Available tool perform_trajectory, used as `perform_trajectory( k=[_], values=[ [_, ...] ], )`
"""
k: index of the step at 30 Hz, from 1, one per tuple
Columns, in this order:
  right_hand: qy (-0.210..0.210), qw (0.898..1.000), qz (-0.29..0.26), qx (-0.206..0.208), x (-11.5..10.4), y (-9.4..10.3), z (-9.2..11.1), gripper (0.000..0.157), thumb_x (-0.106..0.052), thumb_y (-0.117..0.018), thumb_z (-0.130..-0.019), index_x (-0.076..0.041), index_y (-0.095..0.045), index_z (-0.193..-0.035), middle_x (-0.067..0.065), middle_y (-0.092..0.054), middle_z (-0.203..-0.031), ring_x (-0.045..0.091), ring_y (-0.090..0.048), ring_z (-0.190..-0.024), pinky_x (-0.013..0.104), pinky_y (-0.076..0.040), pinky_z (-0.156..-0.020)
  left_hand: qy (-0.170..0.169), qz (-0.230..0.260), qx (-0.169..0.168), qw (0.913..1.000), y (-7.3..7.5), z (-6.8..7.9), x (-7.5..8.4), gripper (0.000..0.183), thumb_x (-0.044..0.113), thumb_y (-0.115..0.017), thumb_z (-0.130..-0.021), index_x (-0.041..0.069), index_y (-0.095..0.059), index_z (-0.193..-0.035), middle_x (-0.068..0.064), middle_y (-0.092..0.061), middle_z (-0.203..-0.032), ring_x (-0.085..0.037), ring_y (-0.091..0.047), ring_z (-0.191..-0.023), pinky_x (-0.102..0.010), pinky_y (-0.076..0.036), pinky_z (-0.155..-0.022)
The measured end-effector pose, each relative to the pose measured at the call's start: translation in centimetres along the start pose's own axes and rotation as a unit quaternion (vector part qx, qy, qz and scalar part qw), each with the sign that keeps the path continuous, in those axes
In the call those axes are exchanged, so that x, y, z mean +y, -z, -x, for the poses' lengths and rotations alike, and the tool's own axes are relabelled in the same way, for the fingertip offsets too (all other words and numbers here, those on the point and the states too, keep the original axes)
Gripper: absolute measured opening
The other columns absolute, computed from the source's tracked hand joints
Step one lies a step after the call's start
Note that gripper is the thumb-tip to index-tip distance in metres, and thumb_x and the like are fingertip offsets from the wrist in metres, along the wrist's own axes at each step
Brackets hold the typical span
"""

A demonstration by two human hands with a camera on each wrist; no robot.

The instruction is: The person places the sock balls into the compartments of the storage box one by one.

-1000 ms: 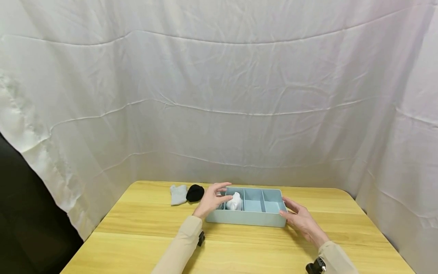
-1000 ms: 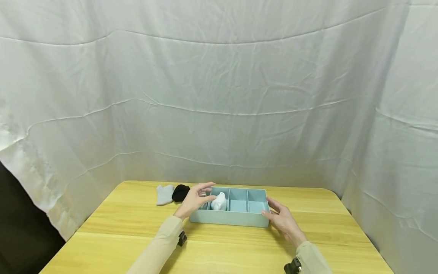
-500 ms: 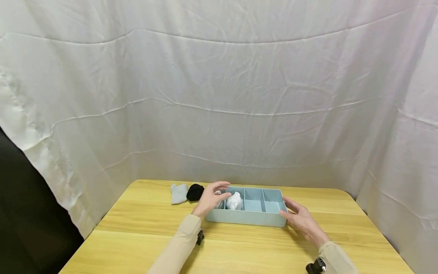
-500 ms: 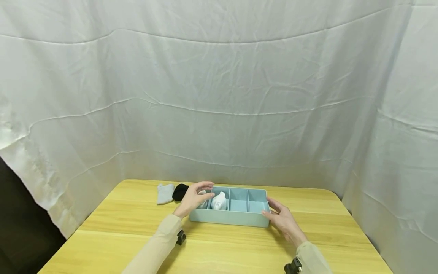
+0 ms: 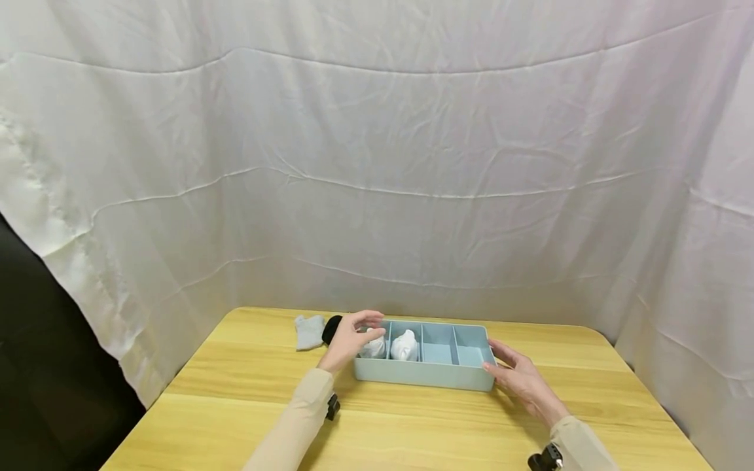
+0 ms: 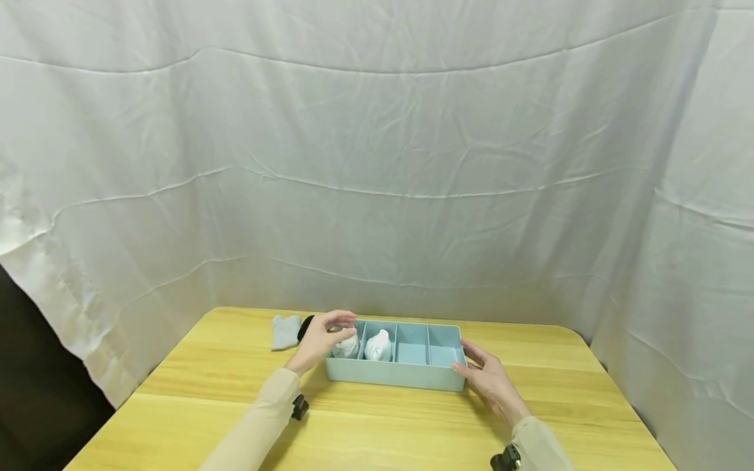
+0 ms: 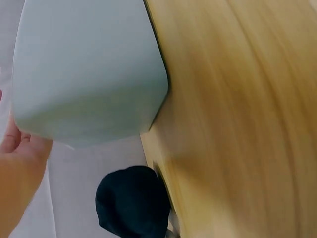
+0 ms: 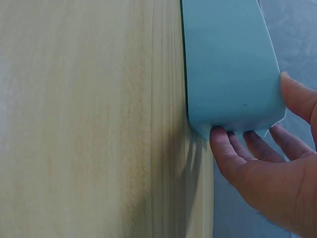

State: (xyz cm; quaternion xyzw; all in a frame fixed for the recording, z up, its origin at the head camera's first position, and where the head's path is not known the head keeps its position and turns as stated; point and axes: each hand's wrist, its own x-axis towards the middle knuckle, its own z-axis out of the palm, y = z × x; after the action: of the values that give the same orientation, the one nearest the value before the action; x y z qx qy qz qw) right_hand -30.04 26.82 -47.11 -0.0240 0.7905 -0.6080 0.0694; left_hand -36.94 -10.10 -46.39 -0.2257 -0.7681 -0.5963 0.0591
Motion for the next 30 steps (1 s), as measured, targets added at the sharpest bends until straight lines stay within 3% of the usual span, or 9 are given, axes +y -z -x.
perform_trajectory(
  k=[6, 11, 16, 20, 26, 30],
  values=[
    [0.001, 1.0, -0.003, 0.002, -0.1, 0.0, 0.1, 0.07, -0.013, -0.061, -0.097, -0.004, -0.023, -0.155, 0.027, -0.018, -0.159, 0.048, -0.025, -0.143, 0.057, -0.032, -0.112, 0.012, -0.005, 0.025, 0.9996, 0.9, 0.2, -0.5, 0.025, 0.018, -0.074, -0.089, 0.023, -0.071, -0.114, -0.013, -0.069, -0.116, -0.019, -0.064, -0.103, -0.028, -0.05, -0.083],
    [0.001, 1.0, -0.016, 0.0, -0.1, -0.3, 0.1, 0.069, -0.01, -0.06, -0.097, -0.002, -0.022, -0.155, 0.028, -0.017, -0.159, 0.049, -0.025, -0.142, 0.057, -0.031, -0.112, 0.01, 0.017, 0.033, 0.9993, 2.1, 0.7, -0.9, 0.026, 0.017, -0.075, -0.088, 0.016, -0.072, -0.114, -0.017, -0.068, -0.117, -0.018, -0.063, -0.1, -0.024, -0.051, -0.082],
    [0.0, 1.0, -0.016, 0.001, -0.1, -0.5, 0.2, 0.068, -0.009, -0.059, -0.097, -0.002, -0.023, -0.155, 0.028, -0.019, -0.159, 0.049, -0.025, -0.142, 0.056, -0.031, -0.112, 0.015, 0.028, 0.045, 0.9985, 3.5, 1.3, -1.4, 0.027, 0.01, -0.073, -0.088, 0.008, -0.07, -0.115, -0.027, -0.065, -0.116, -0.017, -0.061, -0.091, -0.02, -0.049, -0.071],
    [0.002, 1.0, -0.011, 0.002, 0.0, -0.6, 0.1, 0.069, -0.01, -0.06, -0.097, -0.002, -0.023, -0.155, 0.028, -0.019, -0.158, 0.049, -0.025, -0.142, 0.055, -0.032, -0.111, 0.032, 0.02, 0.062, 0.9974, 4.6, 1.6, -1.8, 0.027, 0.005, -0.071, -0.089, 0.004, -0.069, -0.116, -0.023, -0.068, -0.113, -0.02, -0.063, -0.095, -0.02, -0.051, -0.075],
    [0.004, 1.0, -0.013, 0.001, 0.3, -1.0, -0.3, 0.07, -0.011, -0.061, -0.097, -0.002, -0.023, -0.155, 0.029, -0.019, -0.158, 0.05, -0.026, -0.141, 0.055, -0.033, -0.111, 0.052, 0.018, 0.074, 0.9957, 6.3, 2.1, -2.4, 0.031, 0.015, -0.075, -0.088, 0.009, -0.069, -0.117, -0.022, -0.066, -0.119, -0.02, -0.063, -0.1, -0.019, -0.049, -0.084],
    [0.004, 1.0, -0.016, 0.003, 0.2, -1.1, -0.4, 0.07, -0.012, -0.062, -0.096, -0.002, -0.024, -0.155, 0.029, -0.019, -0.158, 0.05, -0.027, -0.141, 0.056, -0.033, -0.111, 0.067, 0.022, 0.083, 0.9941, 7.2, 2.1, -2.7, 0.032, 0.019, -0.076, -0.087, 0.01, -0.069, -0.117, -0.025, -0.064, -0.121, -0.014, -0.063, -0.094, -0.023, -0.05, -0.075]
  ],
)
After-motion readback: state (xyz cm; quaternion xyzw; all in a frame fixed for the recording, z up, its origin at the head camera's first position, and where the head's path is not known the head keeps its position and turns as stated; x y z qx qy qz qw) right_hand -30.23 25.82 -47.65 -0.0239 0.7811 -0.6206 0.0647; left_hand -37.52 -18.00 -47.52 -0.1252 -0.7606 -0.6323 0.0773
